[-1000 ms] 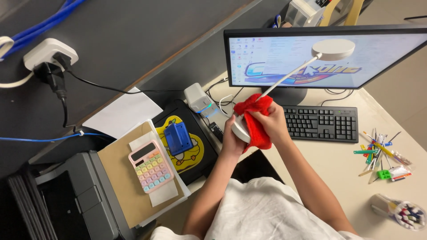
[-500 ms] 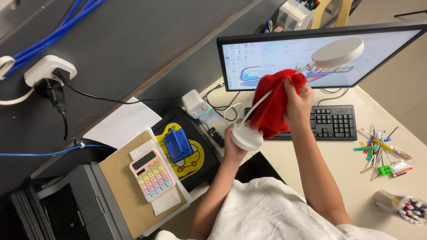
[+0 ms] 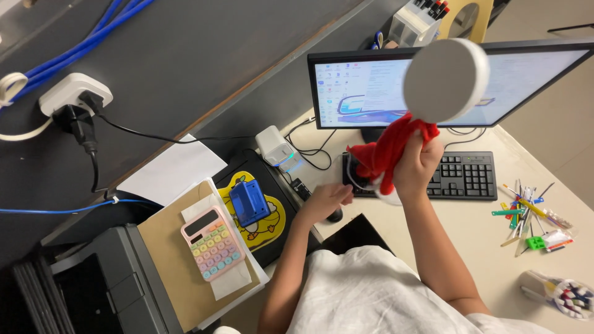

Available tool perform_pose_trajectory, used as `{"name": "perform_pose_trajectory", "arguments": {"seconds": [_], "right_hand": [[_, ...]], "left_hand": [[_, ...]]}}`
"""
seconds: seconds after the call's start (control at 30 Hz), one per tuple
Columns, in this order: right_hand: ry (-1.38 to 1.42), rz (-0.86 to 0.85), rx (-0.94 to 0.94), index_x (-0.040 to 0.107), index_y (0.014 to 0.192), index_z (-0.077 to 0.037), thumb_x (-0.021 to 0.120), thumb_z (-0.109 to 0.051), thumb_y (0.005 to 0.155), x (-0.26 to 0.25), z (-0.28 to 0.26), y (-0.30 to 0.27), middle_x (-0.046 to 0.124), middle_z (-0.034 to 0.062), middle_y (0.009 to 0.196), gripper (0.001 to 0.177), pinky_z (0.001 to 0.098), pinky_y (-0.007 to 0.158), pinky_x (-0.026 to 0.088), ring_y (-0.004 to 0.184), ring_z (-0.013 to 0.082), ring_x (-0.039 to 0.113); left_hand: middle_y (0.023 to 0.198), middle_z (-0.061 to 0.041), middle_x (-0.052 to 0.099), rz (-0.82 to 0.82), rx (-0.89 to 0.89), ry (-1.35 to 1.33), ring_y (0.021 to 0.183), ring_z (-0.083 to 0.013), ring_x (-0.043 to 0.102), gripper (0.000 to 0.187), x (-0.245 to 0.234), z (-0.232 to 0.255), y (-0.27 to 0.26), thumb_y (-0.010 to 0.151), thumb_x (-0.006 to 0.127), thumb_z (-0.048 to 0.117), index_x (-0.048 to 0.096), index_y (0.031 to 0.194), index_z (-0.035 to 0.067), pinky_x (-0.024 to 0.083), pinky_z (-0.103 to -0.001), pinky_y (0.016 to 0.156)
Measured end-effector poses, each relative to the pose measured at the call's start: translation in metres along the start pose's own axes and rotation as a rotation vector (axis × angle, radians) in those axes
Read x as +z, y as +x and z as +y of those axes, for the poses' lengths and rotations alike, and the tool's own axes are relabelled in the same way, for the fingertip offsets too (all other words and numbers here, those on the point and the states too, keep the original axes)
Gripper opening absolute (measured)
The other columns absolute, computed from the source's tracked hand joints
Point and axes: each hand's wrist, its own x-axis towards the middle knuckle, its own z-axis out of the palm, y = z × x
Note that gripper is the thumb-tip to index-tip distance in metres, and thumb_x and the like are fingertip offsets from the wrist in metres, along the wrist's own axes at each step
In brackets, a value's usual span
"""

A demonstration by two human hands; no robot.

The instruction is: The person cleans a white desk lamp with a red cloth, wiping the head and base. They then wipe the desk surface and clean two black wire mesh trays, wiping the inside and outside of each tray with the cloth.

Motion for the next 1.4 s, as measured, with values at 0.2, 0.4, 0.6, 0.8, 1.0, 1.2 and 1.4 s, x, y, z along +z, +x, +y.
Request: {"name": "perform_pose_trajectory", "arguments": {"seconds": [0.2,0.4,0.6,0.8,1.0,1.2,1.4], "right_hand": [[-0.057,-0.165,0.117,0.054,0.085,-0.001,0.040,-0.012,0.113,-0.007,0.006,-0.010,0.055,-0.0018,0.071,0.033,0.0245,0.059,0.037,0.063,0.0064,0.047],[-0.022,-0.476,0.366,0.059,0.085,0.000,0.042,-0.010,0.107,-0.014,0.027,-0.015,0.060,-0.0010,0.072,0.030,0.0256,0.058,0.041,0.065,0.0055,0.050],[0.336,-0.218,0.650,0.062,0.111,0.000,0.044,-0.015,0.110,-0.027,0.049,-0.031,0.065,0.0071,0.100,0.024,0.0321,0.075,0.049,0.086,0.0144,0.059],[0.752,0.082,0.425,0.045,0.148,-0.005,0.040,-0.046,0.109,-0.012,-0.003,-0.031,0.062,0.0109,0.143,0.057,0.0417,0.112,0.053,0.130,0.0259,0.064],[-0.981,-0.365,-0.667,0.052,0.120,-0.009,0.079,-0.030,0.065,0.062,-0.119,0.003,0.041,0.0233,0.148,0.064,0.0607,0.106,0.042,0.136,0.0505,0.034],[-0.981,-0.374,-0.381,0.070,0.128,-0.012,0.086,-0.028,0.075,0.068,-0.113,0.010,0.049,0.0214,0.137,0.057,0.0532,0.086,0.054,0.121,0.0471,0.046],[-0.923,-0.290,-0.412,0.072,0.107,-0.008,0.079,-0.018,0.098,0.054,-0.088,0.024,0.059,0.0104,0.101,0.016,0.0417,0.075,0.050,0.090,0.0299,0.062]], "left_hand": [[0.129,-0.006,0.064,0.223,0.535,0.111,0.116,-0.0215,0.065,0.052,0.010,0.146,-0.051,0.108,0.052,0.044,0.060,0.134,-0.001,0.054,-0.032,0.100],[0.139,-0.010,0.060,0.086,0.671,-0.421,0.130,-0.0179,0.056,0.043,0.033,0.144,-0.037,0.112,0.056,0.030,0.050,0.143,0.000,0.044,-0.034,0.115],[0.136,-0.011,0.061,0.288,0.750,-0.351,0.128,-0.0169,0.057,0.036,0.042,0.131,-0.035,0.114,0.054,0.022,0.051,0.141,-0.001,0.043,-0.033,0.114],[0.128,-0.012,0.065,0.186,0.688,-0.430,0.115,-0.0204,0.063,0.035,0.031,0.142,-0.051,0.112,0.050,0.024,0.048,0.140,0.001,0.050,-0.035,0.102],[0.118,-0.022,0.054,0.208,0.563,-0.263,0.105,-0.0398,0.057,0.041,0.039,0.132,-0.043,0.108,0.056,0.014,0.044,0.141,-0.006,0.051,-0.047,0.090],[0.125,-0.019,0.072,0.165,0.700,0.291,0.117,-0.0324,0.071,0.046,0.024,0.096,-0.027,0.093,0.071,0.006,0.056,0.136,0.003,0.058,-0.041,0.095],[0.107,-0.016,0.072,0.093,0.457,0.108,0.093,-0.0256,0.075,0.045,0.035,0.132,-0.051,0.097,0.061,0.002,0.044,0.138,0.002,0.060,-0.036,0.081]]}}
